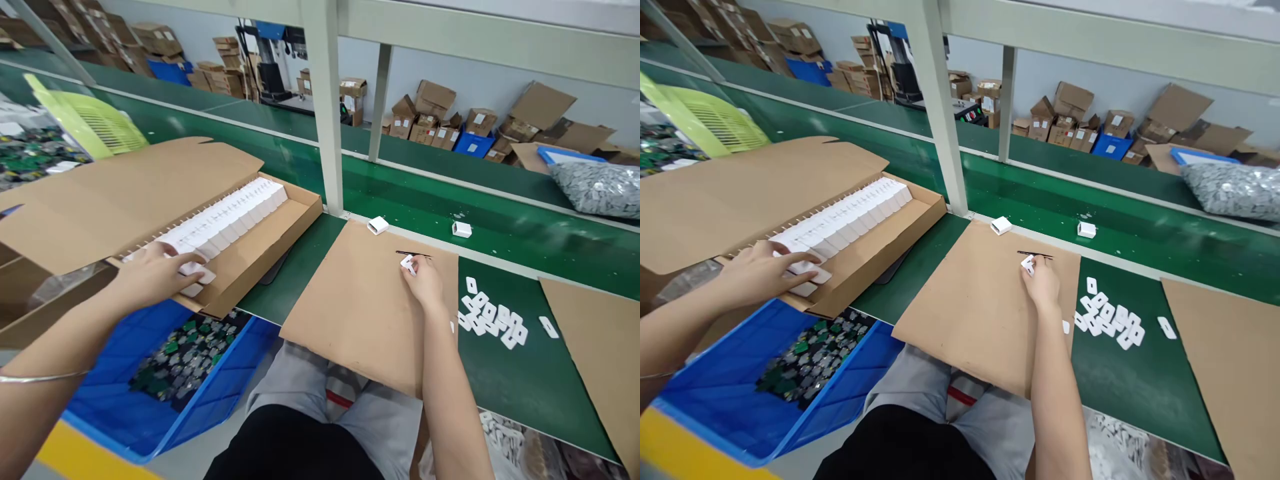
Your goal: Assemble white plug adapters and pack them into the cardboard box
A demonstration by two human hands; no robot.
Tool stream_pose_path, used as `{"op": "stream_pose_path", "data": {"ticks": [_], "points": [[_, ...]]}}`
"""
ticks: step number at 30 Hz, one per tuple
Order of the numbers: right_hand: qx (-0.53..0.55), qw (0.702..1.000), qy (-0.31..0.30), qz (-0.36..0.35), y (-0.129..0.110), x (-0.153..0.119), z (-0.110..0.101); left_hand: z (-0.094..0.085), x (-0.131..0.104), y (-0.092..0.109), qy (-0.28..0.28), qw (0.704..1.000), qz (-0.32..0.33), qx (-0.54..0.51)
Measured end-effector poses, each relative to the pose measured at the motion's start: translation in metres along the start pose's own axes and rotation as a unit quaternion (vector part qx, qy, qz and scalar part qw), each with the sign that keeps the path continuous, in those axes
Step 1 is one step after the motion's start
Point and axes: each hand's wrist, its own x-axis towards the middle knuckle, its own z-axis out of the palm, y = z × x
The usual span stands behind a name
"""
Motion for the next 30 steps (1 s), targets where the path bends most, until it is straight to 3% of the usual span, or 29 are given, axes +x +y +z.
{"op": "stream_pose_path", "data": {"ticks": [2,4,7,11,15,19,22,27,30], "points": [[-0.006,1.0,0.006,-0.004,-0.002,0.0,0.001,-0.006,0.002,0.016,0.025,1.0,0.006,0.008],[0.0,1.0,0.008,-0.008,-0.003,0.0,0.001,-0.015,0.008,0.047,0.065,0.997,0.024,0.014],[0.02,1.0,0.012,-0.017,-0.004,0.002,0.002,-0.026,0.016,0.117,0.091,0.992,0.082,-0.015],[0.045,0.997,0.047,-0.044,0.002,0.006,0.003,-0.026,0.02,0.218,0.052,0.968,0.228,-0.089],[0.053,0.996,0.063,-0.041,0.01,0.015,0.003,-0.017,0.015,0.285,0.033,0.932,0.344,-0.11],[0.052,0.995,0.071,-0.038,0.011,0.018,0.004,-0.011,0.0,0.322,0.026,0.917,0.384,-0.106],[0.051,0.994,0.079,-0.06,0.008,0.019,0.007,0.0,0.009,0.344,0.034,0.917,0.376,-0.131],[0.077,0.99,0.095,-0.075,0.002,0.015,0.008,0.03,0.082,0.372,0.04,0.938,0.303,-0.166],[0.107,0.986,0.096,-0.084,0.002,0.01,0.005,0.04,0.125,0.381,-0.059,0.936,0.294,-0.184]]}}
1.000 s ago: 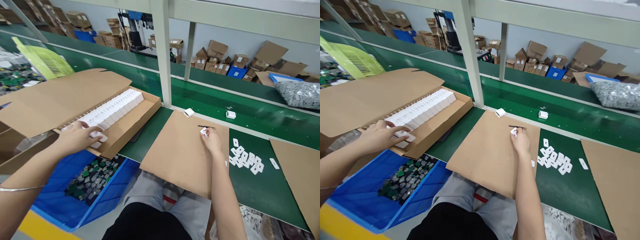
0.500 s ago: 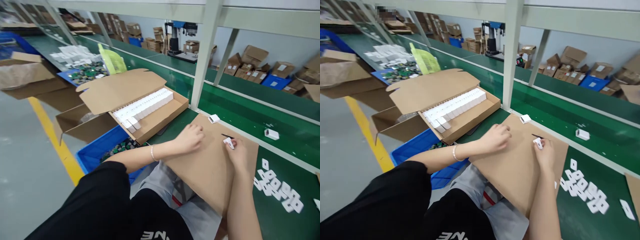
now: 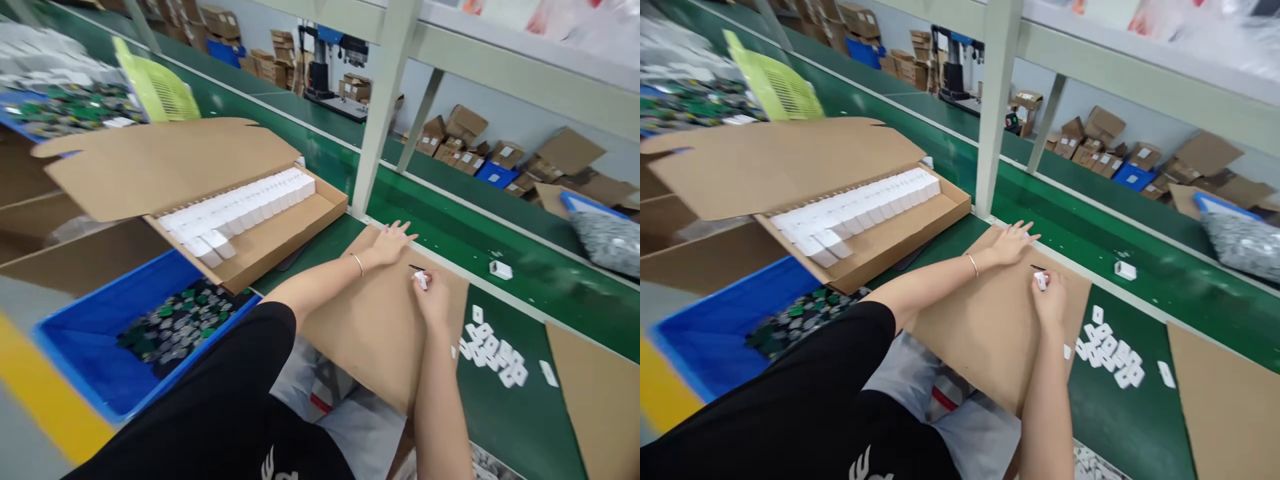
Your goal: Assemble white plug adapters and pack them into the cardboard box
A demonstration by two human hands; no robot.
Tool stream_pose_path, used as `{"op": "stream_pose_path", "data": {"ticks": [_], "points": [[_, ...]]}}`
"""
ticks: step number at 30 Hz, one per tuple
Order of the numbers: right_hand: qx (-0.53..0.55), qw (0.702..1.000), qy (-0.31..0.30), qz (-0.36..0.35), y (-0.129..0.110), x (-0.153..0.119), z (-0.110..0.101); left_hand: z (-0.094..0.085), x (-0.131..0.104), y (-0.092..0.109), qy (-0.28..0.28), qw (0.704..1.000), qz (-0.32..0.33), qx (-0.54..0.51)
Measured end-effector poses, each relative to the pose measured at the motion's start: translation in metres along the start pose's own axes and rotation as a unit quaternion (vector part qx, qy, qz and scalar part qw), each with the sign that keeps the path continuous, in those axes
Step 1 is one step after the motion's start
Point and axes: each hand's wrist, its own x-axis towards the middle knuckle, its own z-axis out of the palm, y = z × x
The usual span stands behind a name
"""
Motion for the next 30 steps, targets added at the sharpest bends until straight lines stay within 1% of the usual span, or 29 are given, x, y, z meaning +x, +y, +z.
{"op": "stream_pose_path", "data": {"ticks": [1,2,4,6,9,11,13,15,17,18,20,23,27,30], "points": [[0.007,1.0,0.001,0.004,0.001,-0.001,-0.001,0.0,0.008,-0.003,-0.038,0.999,0.004,-0.016],[0.01,1.0,0.002,0.011,0.002,-0.002,-0.002,0.0,0.012,-0.004,-0.062,0.998,0.009,-0.028],[0.007,1.0,0.011,0.024,0.003,-0.003,-0.003,0.001,0.009,-0.001,-0.086,0.995,0.02,-0.05],[0.0,0.999,0.019,0.03,0.004,-0.004,-0.003,0.002,-0.007,0.008,-0.107,0.991,0.037,-0.071],[0.004,0.999,0.022,0.031,0.003,-0.005,-0.002,0.007,-0.041,0.021,-0.143,0.983,0.063,-0.094],[0.008,0.999,0.024,0.032,0.001,-0.006,-0.003,0.01,-0.059,0.024,-0.136,0.981,0.078,-0.11],[0.004,0.999,0.025,0.042,0.0,-0.007,-0.004,0.013,-0.069,0.021,-0.128,0.976,0.107,-0.139],[0.0,0.998,0.025,0.056,-0.001,-0.008,-0.005,0.015,-0.071,0.015,-0.122,0.964,0.149,-0.184],[0.006,0.998,0.031,0.059,-0.002,-0.009,-0.006,0.018,-0.067,0.008,-0.099,0.949,0.164,-0.252],[0.012,0.998,0.037,0.056,-0.003,-0.009,-0.006,0.02,-0.065,0.005,-0.083,0.94,0.151,-0.293],[0.027,0.997,0.052,0.046,-0.007,-0.01,-0.006,0.023,-0.062,0.0,-0.054,0.92,0.102,-0.376],[0.055,0.996,0.066,0.037,-0.014,-0.011,-0.004,0.027,-0.061,-0.003,-0.039,0.883,0.045,-0.466],[0.082,0.993,0.088,0.013,-0.026,-0.013,-0.002,0.028,-0.062,0.002,-0.032,0.845,-0.005,-0.533],[0.107,0.987,0.115,-0.024,-0.035,-0.016,-0.002,0.028,-0.063,0.008,-0.009,0.829,-0.021,-0.559]]}}
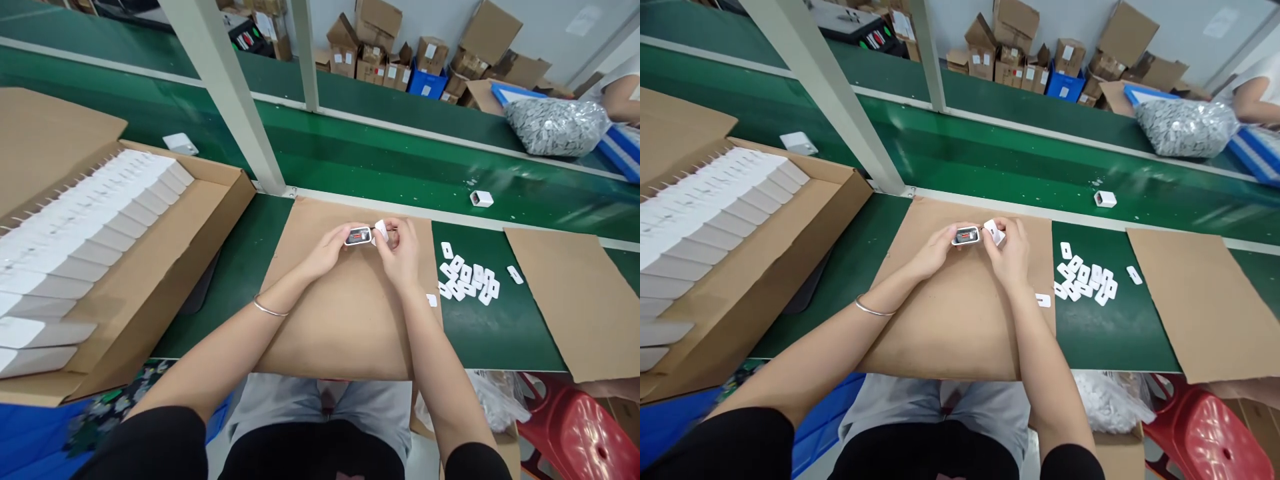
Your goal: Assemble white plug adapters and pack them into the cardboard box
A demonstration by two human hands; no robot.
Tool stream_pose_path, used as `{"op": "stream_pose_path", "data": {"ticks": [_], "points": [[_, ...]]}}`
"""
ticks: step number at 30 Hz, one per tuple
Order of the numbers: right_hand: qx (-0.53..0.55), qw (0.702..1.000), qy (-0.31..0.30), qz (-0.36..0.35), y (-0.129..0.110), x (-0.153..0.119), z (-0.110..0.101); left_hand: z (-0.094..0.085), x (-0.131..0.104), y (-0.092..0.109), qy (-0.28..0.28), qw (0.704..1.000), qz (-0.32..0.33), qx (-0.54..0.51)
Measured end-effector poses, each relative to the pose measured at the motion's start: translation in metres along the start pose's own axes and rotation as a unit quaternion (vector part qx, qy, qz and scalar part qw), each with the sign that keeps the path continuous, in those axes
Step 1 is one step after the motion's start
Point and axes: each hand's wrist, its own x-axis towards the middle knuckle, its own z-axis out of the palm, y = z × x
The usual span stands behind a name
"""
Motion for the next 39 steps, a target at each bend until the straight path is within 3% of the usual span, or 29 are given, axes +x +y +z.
{"op": "stream_pose_path", "data": {"ticks": [7,14,25,31,39], "points": [[0.044,0.998,-0.008,-0.032,-0.015,-0.005,0.003,0.004,-0.004,0.004,0.048,0.998,0.033,0.011],[0.073,0.996,-0.038,-0.03,-0.017,-0.008,0.005,0.003,-0.005,0.006,0.057,0.993,0.082,0.069],[0.07,0.99,-0.087,-0.084,-0.023,-0.008,0.004,0.001,-0.001,-0.008,0.129,0.979,0.041,0.154],[0.1,0.985,-0.125,-0.072,-0.02,-0.011,0.013,0.004,-0.003,-0.003,0.117,0.978,0.024,0.172],[0.12,0.982,-0.142,-0.02,-0.02,-0.009,0.006,0.004,-0.007,0.002,0.071,0.983,0.034,0.168]]}}
